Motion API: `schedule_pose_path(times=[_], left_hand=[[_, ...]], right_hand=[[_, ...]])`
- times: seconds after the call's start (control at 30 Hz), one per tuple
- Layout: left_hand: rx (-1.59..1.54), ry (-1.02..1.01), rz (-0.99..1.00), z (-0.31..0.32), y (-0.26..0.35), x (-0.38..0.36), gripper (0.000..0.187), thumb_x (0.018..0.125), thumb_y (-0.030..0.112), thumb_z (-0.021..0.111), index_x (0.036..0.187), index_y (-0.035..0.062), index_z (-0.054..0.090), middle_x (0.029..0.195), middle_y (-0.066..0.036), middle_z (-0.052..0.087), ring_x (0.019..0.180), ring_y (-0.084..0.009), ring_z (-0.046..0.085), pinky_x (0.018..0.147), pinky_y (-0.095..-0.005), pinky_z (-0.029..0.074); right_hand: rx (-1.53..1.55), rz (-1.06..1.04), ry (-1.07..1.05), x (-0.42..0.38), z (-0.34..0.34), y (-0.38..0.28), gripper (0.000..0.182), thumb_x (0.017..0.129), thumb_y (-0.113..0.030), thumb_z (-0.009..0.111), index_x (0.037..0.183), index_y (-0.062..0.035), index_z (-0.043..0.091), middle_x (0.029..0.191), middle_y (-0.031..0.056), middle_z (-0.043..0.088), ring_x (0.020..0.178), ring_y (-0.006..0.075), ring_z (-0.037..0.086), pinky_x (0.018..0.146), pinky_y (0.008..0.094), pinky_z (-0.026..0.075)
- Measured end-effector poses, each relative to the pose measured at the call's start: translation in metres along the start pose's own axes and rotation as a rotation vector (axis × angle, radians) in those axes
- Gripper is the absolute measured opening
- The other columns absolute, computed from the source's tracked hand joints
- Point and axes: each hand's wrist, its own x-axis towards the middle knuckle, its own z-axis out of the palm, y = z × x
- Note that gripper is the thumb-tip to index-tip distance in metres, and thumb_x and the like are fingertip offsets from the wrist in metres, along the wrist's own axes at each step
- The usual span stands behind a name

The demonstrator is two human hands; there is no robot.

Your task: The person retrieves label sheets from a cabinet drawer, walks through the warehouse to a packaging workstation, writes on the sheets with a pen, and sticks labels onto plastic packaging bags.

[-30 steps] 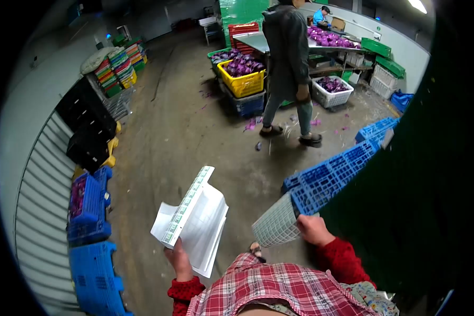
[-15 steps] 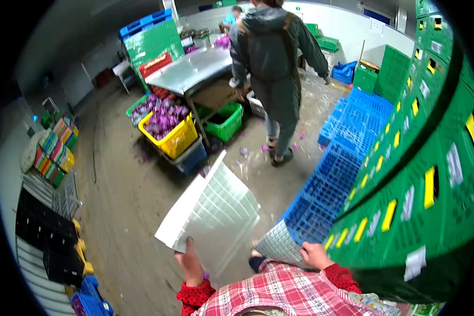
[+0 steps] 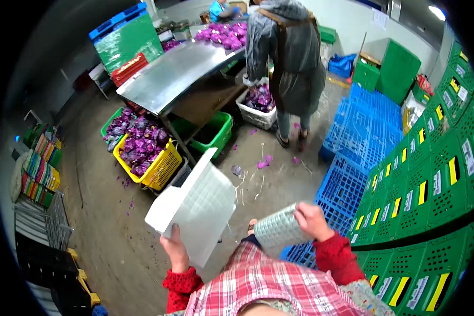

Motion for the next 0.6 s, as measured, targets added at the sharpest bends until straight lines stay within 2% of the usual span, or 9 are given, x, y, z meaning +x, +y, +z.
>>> schedule_pose_path(times=[0.07, 0.13, 0.23, 0.27, 0.33, 0.43, 0.5, 0.53, 0.6], left_hand=[[0.023, 0.009, -0.051, 0.031, -0.010, 0.045, 0.024, 0.093, 0.005, 0.056, 0.110, -0.0100, 0.060, 0.103, -0.007, 0.064, 0.092, -0.0146, 0.057, 0.082, -0.0306, 0.045], [-0.087, -0.034, -0.023, 0.087, -0.008, 0.099, 0.027, 0.092, 0.008, 0.057, 0.113, -0.0088, 0.058, 0.106, -0.007, 0.063, 0.091, -0.0147, 0.056, 0.081, -0.0300, 0.044], [-0.180, -0.211, -0.102, 0.174, 0.009, 0.163, 0.028, 0.092, 0.008, 0.057, 0.114, -0.0082, 0.058, 0.106, -0.006, 0.063, 0.093, -0.0145, 0.057, 0.082, -0.0293, 0.044], [-0.249, -0.287, -0.174, 0.201, 0.014, 0.182, 0.028, 0.092, 0.009, 0.057, 0.114, -0.0079, 0.059, 0.106, -0.006, 0.063, 0.093, -0.0145, 0.057, 0.083, -0.0295, 0.044], [-0.237, -0.404, -0.145, 0.260, 0.007, 0.210, 0.028, 0.092, 0.010, 0.058, 0.114, -0.0055, 0.060, 0.107, -0.006, 0.063, 0.093, -0.0138, 0.057, 0.084, -0.0296, 0.044], [-0.213, -0.502, -0.104, 0.352, 0.028, 0.237, 0.019, 0.093, 0.008, 0.056, 0.106, -0.0051, 0.063, 0.098, -0.003, 0.065, 0.088, -0.0105, 0.056, 0.079, -0.0267, 0.044], [-0.228, -0.614, -0.111, 0.410, 0.022, 0.249, 0.025, 0.092, 0.011, 0.059, 0.112, -0.0034, 0.061, 0.106, -0.004, 0.063, 0.093, -0.0129, 0.057, 0.084, -0.0292, 0.043], [-0.229, -0.641, -0.116, 0.440, 0.023, 0.252, 0.025, 0.092, 0.011, 0.059, 0.112, -0.0034, 0.061, 0.106, -0.004, 0.063, 0.093, -0.0129, 0.057, 0.084, -0.0292, 0.043], [-0.227, -0.723, -0.151, 0.493, 0.019, 0.253, 0.025, 0.091, 0.011, 0.059, 0.111, -0.0037, 0.061, 0.107, -0.004, 0.063, 0.095, -0.0124, 0.056, 0.085, -0.0291, 0.043]], right_hand=[[-0.002, 0.006, 0.060, 0.060, -0.011, 0.002, 0.010, 0.083, -0.011, 0.063, 0.081, -0.0051, 0.055, 0.072, 0.0163, 0.059, 0.066, 0.0367, 0.061, 0.057, 0.0439, 0.047], [-0.026, 0.061, 0.073, 0.104, -0.019, 0.022, 0.009, 0.083, -0.011, 0.063, 0.081, -0.0049, 0.056, 0.071, 0.0160, 0.059, 0.066, 0.0362, 0.061, 0.056, 0.0437, 0.047], [-0.093, 0.172, 0.102, 0.148, -0.046, 0.057, 0.009, 0.083, -0.010, 0.062, 0.081, -0.0046, 0.056, 0.071, 0.0157, 0.059, 0.064, 0.0356, 0.061, 0.055, 0.0434, 0.047], [-0.113, 0.224, 0.134, 0.154, -0.053, 0.067, 0.009, 0.083, -0.010, 0.062, 0.082, -0.0045, 0.056, 0.070, 0.0156, 0.059, 0.063, 0.0354, 0.061, 0.055, 0.0433, 0.047], [-0.119, 0.361, 0.199, 0.156, -0.058, 0.093, 0.008, 0.085, -0.010, 0.062, 0.081, -0.0035, 0.059, 0.067, 0.0169, 0.060, 0.059, 0.0361, 0.060, 0.053, 0.0425, 0.046], [-0.150, 0.555, 0.241, 0.151, -0.076, 0.131, 0.010, 0.085, -0.011, 0.063, 0.081, -0.0028, 0.059, 0.067, 0.0173, 0.060, 0.059, 0.0362, 0.060, 0.052, 0.0412, 0.046], [-0.184, 0.678, 0.338, 0.149, -0.091, 0.164, 0.009, 0.084, -0.010, 0.064, 0.081, -0.0025, 0.059, 0.066, 0.0175, 0.060, 0.057, 0.0347, 0.060, 0.051, 0.0394, 0.045], [-0.204, 0.722, 0.372, 0.155, -0.106, 0.178, 0.008, 0.084, -0.007, 0.064, 0.081, -0.0015, 0.058, 0.065, 0.0174, 0.059, 0.055, 0.0312, 0.060, 0.049, 0.0374, 0.044], [-0.248, 0.726, 0.474, 0.171, -0.130, 0.204, 0.007, 0.084, -0.004, 0.063, 0.081, -0.0009, 0.057, 0.064, 0.0171, 0.058, 0.053, 0.0281, 0.059, 0.049, 0.0362, 0.043]])
